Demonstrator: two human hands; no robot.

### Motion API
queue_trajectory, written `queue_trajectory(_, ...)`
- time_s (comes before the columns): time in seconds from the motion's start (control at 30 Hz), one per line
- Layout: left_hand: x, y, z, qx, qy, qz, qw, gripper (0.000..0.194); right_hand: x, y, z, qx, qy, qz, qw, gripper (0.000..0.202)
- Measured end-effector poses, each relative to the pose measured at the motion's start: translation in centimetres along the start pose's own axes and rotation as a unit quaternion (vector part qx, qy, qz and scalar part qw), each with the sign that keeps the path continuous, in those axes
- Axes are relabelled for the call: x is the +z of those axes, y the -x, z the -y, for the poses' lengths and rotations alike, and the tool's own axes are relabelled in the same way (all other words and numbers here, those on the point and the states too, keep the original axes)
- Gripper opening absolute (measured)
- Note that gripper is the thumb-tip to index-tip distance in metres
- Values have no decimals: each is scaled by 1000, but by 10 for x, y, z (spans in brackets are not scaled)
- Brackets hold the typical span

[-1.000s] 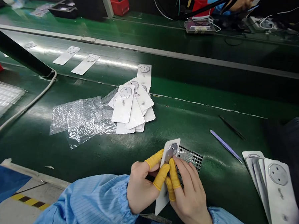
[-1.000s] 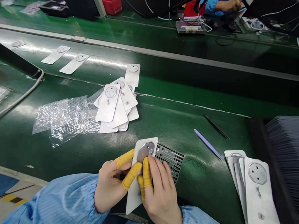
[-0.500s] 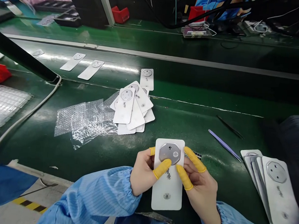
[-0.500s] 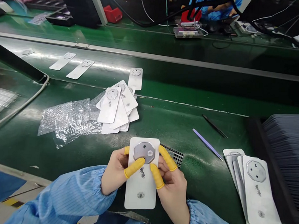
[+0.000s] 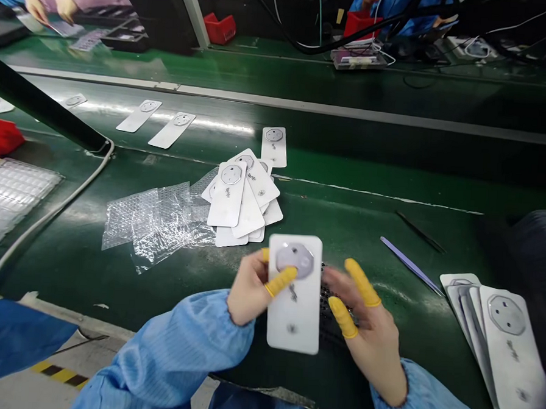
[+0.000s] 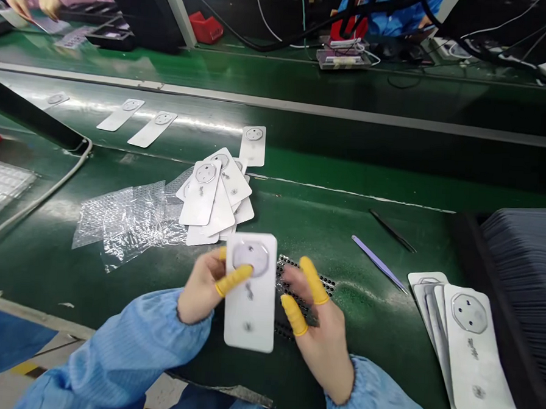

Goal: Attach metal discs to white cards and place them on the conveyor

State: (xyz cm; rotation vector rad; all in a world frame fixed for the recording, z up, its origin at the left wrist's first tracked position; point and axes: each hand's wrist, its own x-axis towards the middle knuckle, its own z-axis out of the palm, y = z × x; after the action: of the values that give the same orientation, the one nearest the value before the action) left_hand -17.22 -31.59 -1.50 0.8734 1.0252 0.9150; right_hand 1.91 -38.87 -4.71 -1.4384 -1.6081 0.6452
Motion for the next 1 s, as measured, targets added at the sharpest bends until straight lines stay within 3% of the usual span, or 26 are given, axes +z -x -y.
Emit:
queue_trajectory(0.07,-16,-10,-11,95,-12,-80,992,50,-8,-1,-16,-32,123,36,991,55)
queue_trajectory(0.13,-29,-18,-18,188,-49,-127,973,70,-13,0,-31,-69,184,53,979,41)
queue_trajectory(0.17,-32,-20,-19,215,-90,-134,963,69,-14,0,-36,-83,181,60,978,34)
queue_trajectory(0.23,-33,-21,-14,237,-201,-123,942,40,-17,-1,-40,-92,146,65,983,29)
queue_trajectory(0.3,-25,-17,-4,225,-305,-89,921,13,-23,-5,-36,-79,113,61,989,25)
queue_trajectory(0.37,-12,-10,7,194,-348,-13,917,15,-31,-12,-28,-60,96,61,992,22)
queue_trajectory(0.5,9,4,19,113,-320,140,930,16,-39,-23,-17,-73,96,95,988,22)
queue_trajectory(0.6,14,7,24,69,-306,129,941,18,-36,-26,-15,-101,147,124,976,28)
queue_trajectory(0.73,14,6,27,41,-294,116,948,17,-28,-23,-10,-147,169,67,972,28)
queue_trajectory(0.83,15,7,30,69,-321,141,934,15,-21,-20,-6,-189,109,78,973,26)
queue_trajectory(1.0,13,8,37,128,-393,183,892,16,-12,-17,-8,-175,52,117,976,26)
